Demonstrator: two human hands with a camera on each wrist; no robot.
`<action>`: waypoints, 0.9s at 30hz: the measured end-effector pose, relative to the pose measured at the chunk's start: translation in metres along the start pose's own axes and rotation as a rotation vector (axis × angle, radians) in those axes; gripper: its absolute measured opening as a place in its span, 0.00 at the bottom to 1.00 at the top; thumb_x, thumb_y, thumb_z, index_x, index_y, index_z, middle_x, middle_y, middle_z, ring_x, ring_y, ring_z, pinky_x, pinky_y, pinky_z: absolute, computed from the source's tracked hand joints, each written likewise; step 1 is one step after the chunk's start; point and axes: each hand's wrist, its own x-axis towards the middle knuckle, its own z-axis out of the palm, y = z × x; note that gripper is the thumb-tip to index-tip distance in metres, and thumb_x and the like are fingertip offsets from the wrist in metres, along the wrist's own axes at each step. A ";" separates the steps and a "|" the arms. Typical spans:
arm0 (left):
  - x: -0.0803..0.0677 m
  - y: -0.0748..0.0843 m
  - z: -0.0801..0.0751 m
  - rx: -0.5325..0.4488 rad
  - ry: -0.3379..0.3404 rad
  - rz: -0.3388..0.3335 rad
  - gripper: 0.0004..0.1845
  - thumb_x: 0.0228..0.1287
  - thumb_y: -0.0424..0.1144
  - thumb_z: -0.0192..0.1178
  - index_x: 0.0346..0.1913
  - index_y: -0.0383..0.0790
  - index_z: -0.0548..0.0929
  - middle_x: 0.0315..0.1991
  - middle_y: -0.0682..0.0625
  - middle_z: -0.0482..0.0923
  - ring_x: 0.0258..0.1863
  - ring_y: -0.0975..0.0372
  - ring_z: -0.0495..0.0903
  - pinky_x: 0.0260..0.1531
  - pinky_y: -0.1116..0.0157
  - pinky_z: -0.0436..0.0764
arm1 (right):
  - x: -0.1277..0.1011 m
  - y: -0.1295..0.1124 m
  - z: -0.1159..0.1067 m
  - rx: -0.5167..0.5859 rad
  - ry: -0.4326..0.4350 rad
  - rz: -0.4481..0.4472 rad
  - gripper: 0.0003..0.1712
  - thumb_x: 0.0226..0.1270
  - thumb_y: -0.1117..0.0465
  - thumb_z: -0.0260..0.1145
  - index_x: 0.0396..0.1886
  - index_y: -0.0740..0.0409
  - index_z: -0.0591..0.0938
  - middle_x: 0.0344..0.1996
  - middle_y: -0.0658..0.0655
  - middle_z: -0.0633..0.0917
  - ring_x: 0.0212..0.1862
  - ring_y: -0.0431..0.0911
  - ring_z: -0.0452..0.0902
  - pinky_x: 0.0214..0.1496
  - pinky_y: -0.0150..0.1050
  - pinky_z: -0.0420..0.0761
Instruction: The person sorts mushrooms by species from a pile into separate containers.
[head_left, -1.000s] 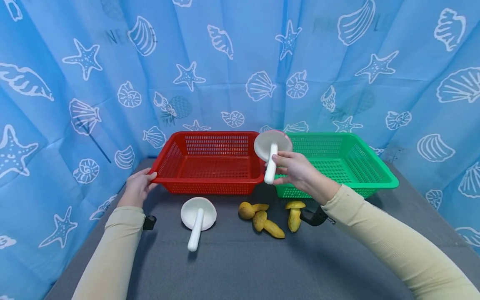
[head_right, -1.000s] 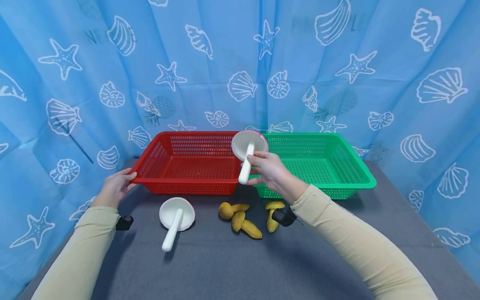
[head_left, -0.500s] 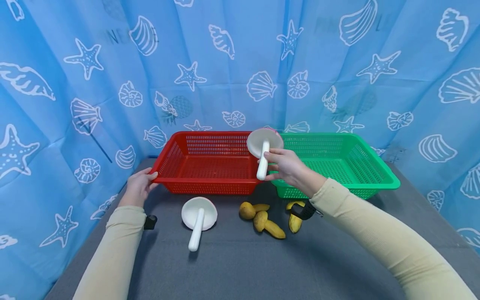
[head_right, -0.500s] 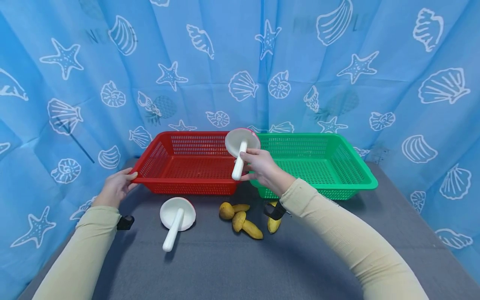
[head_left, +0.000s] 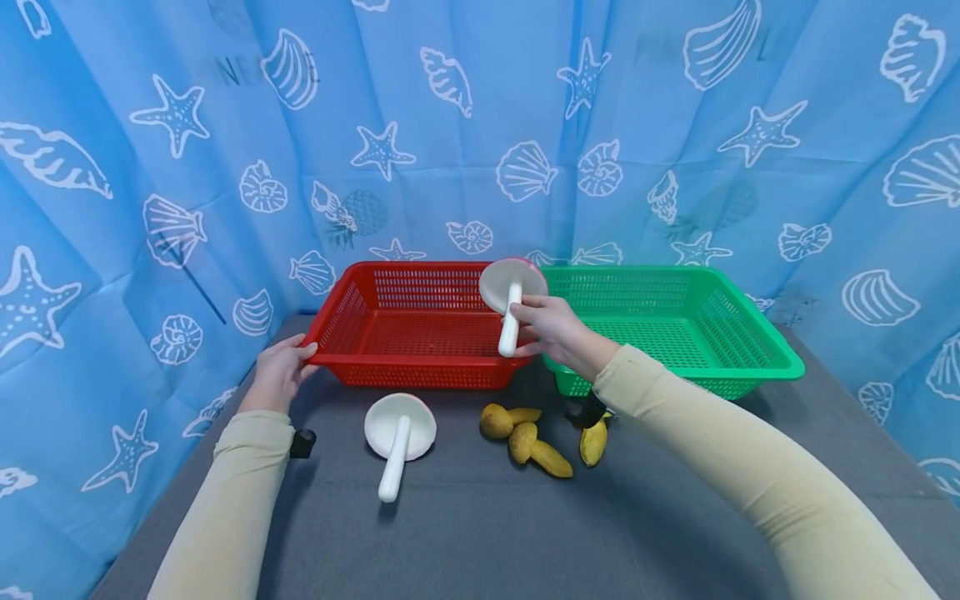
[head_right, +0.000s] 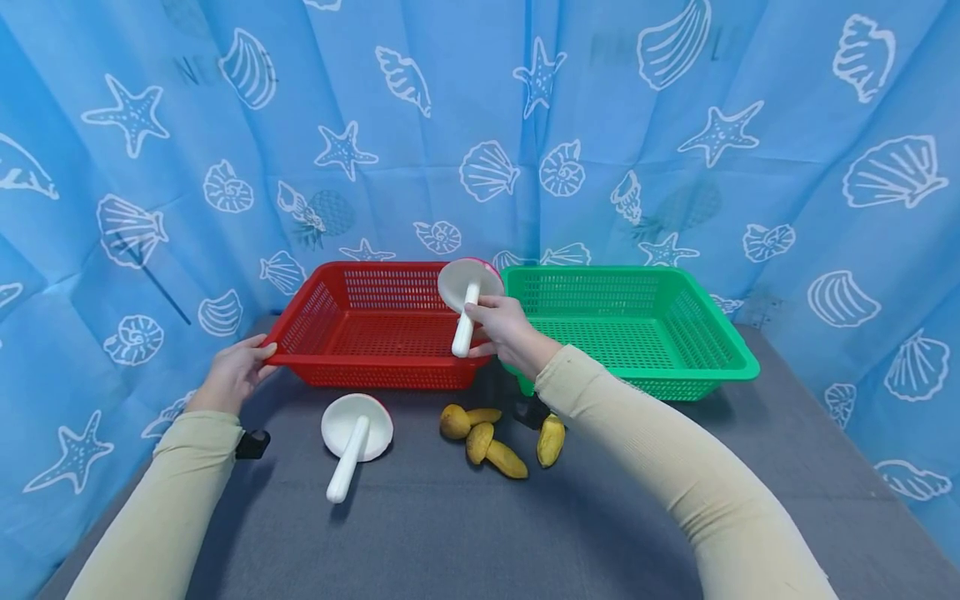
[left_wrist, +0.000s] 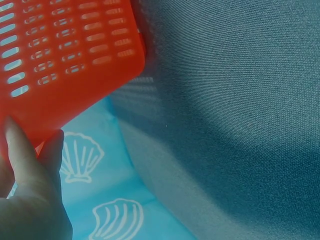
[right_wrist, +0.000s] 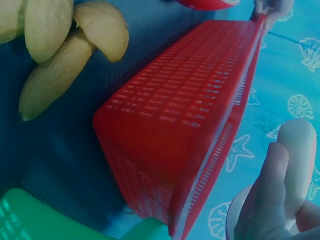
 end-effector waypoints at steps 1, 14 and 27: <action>0.000 0.000 0.000 0.001 0.001 0.000 0.32 0.72 0.36 0.54 0.76 0.50 0.58 0.74 0.47 0.58 0.64 0.57 0.69 0.53 0.69 0.75 | 0.002 0.000 0.001 -0.006 0.001 0.001 0.29 0.78 0.58 0.52 0.75 0.56 0.61 0.63 0.65 0.71 0.51 0.52 0.76 0.29 0.38 0.83; 0.001 0.000 -0.001 -0.004 0.012 -0.003 0.33 0.71 0.37 0.55 0.76 0.52 0.59 0.74 0.49 0.59 0.65 0.57 0.69 0.55 0.68 0.74 | 0.027 0.000 0.016 -0.043 0.032 0.019 0.29 0.77 0.61 0.53 0.75 0.58 0.61 0.63 0.64 0.70 0.46 0.53 0.75 0.28 0.39 0.83; 0.001 0.000 0.001 -0.004 0.016 0.001 0.32 0.72 0.37 0.55 0.76 0.52 0.59 0.74 0.49 0.59 0.65 0.57 0.69 0.53 0.69 0.75 | 0.049 0.004 0.026 -0.037 0.076 0.086 0.30 0.75 0.66 0.55 0.74 0.59 0.61 0.63 0.63 0.70 0.53 0.56 0.72 0.54 0.56 0.78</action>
